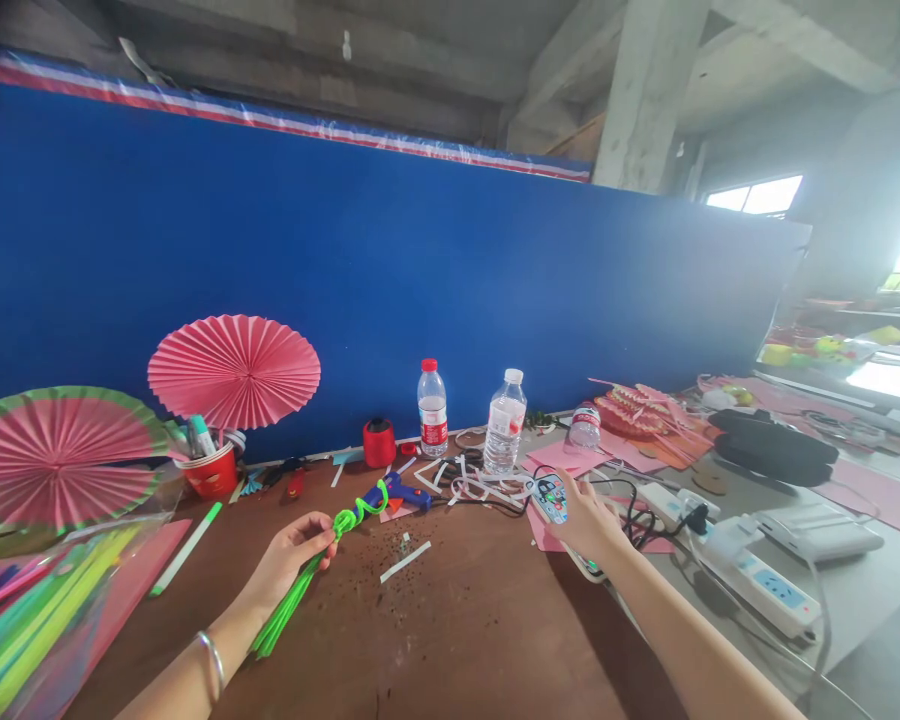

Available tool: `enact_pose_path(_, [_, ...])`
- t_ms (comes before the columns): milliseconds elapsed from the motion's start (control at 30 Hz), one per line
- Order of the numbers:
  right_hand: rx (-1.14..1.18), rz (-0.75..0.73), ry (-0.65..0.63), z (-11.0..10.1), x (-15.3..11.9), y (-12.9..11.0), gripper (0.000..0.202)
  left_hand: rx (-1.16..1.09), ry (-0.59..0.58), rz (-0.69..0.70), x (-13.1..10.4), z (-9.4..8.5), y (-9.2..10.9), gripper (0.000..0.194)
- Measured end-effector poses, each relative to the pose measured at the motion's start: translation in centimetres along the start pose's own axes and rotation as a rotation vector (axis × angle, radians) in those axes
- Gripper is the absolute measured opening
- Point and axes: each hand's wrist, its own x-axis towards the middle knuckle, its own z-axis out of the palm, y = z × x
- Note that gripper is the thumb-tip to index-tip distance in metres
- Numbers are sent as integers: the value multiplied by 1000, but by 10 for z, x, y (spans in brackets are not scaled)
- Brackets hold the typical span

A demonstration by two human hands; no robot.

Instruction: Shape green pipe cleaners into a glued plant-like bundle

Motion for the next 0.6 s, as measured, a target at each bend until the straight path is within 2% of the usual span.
enact_pose_path(100, [-99,-19,0,-10,-5,-11,71,-24,0,3,0,-2,-2,23])
enact_pose_path(167, [-159,-65,65,-23,-14,-31,65,-44,16,14,-1,-2,-2,24])
enact_pose_path(267, [51,-255,214,-43,-33,-85,50,-78,47,35,-2,-1,-2,28])
enact_pose_path(367, [375,-580,111,-51,-51,-154,33,-111,77,59,-3,-1,-2,32])
enact_pose_path(433, [484,-674,75,-47,-53,-197,28,-131,96,70,-4,-1,-4,32])
enact_pose_path(500, [582,-702,110,-38,-46,-232,33,-147,112,75,-3,-1,-5,32])
enact_pose_path(600, [749,-797,98,-16,-31,-268,42,-170,140,92,-3,-5,-6,36])
